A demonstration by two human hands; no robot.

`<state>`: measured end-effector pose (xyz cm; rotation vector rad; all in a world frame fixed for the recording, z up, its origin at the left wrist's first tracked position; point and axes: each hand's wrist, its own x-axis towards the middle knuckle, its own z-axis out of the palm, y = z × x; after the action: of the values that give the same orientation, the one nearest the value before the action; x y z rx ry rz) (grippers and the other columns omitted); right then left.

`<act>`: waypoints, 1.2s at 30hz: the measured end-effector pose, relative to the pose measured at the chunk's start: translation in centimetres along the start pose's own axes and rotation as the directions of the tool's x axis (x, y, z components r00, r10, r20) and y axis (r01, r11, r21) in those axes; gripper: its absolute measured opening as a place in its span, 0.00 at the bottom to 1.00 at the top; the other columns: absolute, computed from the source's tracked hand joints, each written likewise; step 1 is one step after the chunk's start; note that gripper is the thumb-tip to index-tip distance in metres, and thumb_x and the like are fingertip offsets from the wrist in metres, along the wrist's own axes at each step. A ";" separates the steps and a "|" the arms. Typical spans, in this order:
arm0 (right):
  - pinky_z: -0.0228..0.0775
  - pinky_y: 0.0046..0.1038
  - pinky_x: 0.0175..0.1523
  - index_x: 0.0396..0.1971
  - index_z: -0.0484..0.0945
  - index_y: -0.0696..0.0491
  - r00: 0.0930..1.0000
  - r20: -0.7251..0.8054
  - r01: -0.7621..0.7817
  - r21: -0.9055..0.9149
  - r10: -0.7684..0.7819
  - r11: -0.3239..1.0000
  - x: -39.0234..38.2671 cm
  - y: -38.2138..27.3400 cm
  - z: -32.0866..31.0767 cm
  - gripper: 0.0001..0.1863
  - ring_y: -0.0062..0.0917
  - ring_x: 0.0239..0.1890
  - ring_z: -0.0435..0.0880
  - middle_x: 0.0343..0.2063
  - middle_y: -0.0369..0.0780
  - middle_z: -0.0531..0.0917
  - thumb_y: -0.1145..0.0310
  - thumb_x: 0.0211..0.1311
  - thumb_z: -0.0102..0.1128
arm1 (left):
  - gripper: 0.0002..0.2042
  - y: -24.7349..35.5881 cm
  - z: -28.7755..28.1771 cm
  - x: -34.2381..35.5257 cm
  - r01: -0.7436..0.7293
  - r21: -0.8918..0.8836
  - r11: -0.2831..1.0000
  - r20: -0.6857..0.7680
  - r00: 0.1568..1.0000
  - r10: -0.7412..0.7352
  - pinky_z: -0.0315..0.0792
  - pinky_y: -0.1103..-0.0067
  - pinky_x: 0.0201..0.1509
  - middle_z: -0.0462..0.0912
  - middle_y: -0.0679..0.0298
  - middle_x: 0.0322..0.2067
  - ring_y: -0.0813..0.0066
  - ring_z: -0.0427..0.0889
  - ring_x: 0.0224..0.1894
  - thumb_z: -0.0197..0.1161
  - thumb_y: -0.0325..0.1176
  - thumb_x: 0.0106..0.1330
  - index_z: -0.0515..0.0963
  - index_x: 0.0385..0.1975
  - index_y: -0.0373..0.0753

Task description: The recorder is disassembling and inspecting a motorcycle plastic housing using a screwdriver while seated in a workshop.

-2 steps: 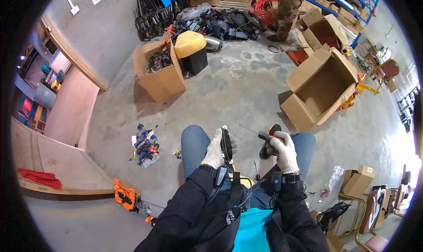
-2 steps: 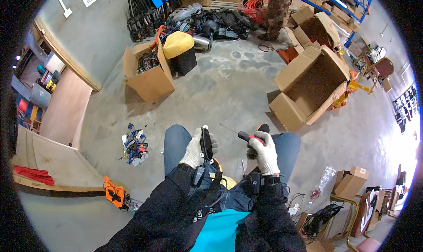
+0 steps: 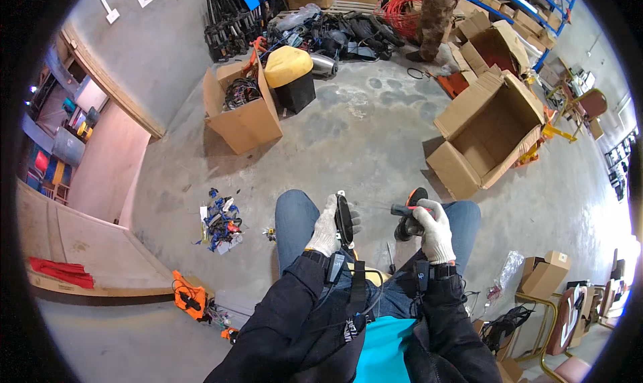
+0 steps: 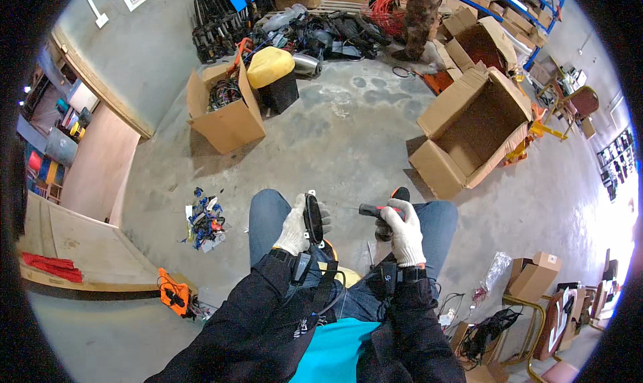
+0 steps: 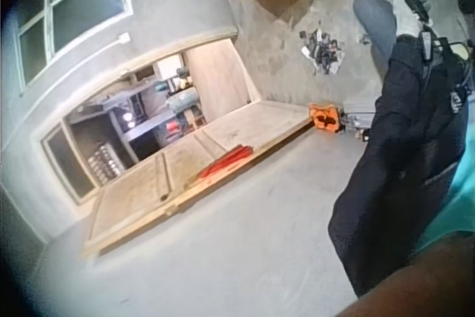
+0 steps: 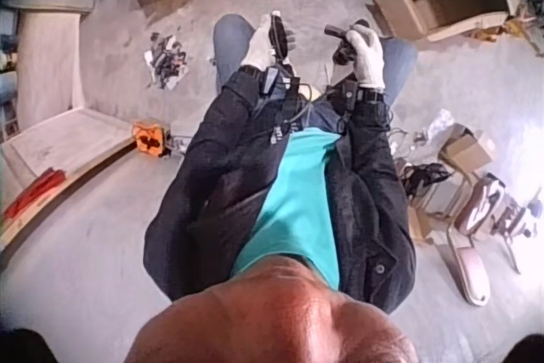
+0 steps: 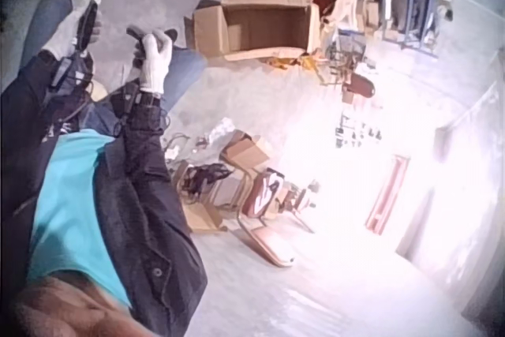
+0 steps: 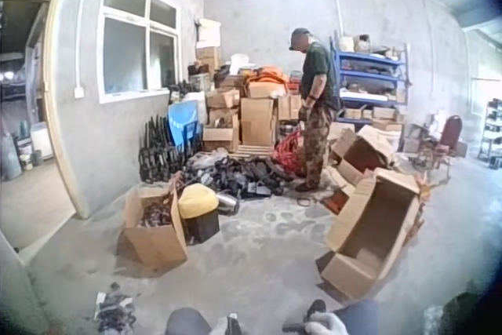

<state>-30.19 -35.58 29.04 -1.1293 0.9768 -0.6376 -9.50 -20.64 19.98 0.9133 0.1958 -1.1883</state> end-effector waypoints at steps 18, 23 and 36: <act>0.66 0.21 0.26 0.49 0.77 0.58 1.000 -0.004 -0.017 0.006 0.017 1.000 -0.5 0.3 -0.4 0.16 0.17 0.21 0.75 0.25 0.36 0.79 0.67 0.66 0.62 | 0.33 0.2 0.6 -0.5 -0.046 0.052 0.998 0.051 0.998 0.043 0.84 0.64 0.40 0.82 0.56 0.32 0.59 0.85 0.33 0.47 0.65 0.74 0.77 0.44 0.34; 0.66 0.22 0.27 0.50 0.76 0.59 1.000 0.016 -0.003 -0.046 0.004 0.999 -0.6 0.2 -0.1 0.17 0.18 0.20 0.75 0.24 0.36 0.79 0.68 0.65 0.63 | 0.33 0.3 0.2 -0.6 -0.022 0.039 0.999 0.025 0.999 0.021 0.85 0.64 0.38 0.82 0.56 0.32 0.59 0.86 0.33 0.47 0.66 0.74 0.78 0.43 0.34; 0.62 0.20 0.23 0.44 0.79 0.56 0.993 0.115 -0.001 -0.114 0.014 0.993 -1.0 0.2 0.3 0.12 0.15 0.18 0.72 0.23 0.34 0.78 0.69 0.62 0.62 | 0.35 0.1 -0.4 -0.1 -0.053 0.017 0.998 0.015 0.998 0.053 0.83 0.65 0.35 0.84 0.58 0.30 0.63 0.85 0.30 0.48 0.70 0.70 0.80 0.41 0.38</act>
<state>-30.36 -34.52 29.16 -1.2490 0.9266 -0.5089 -9.35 -20.24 19.80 0.9193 0.1487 -1.1489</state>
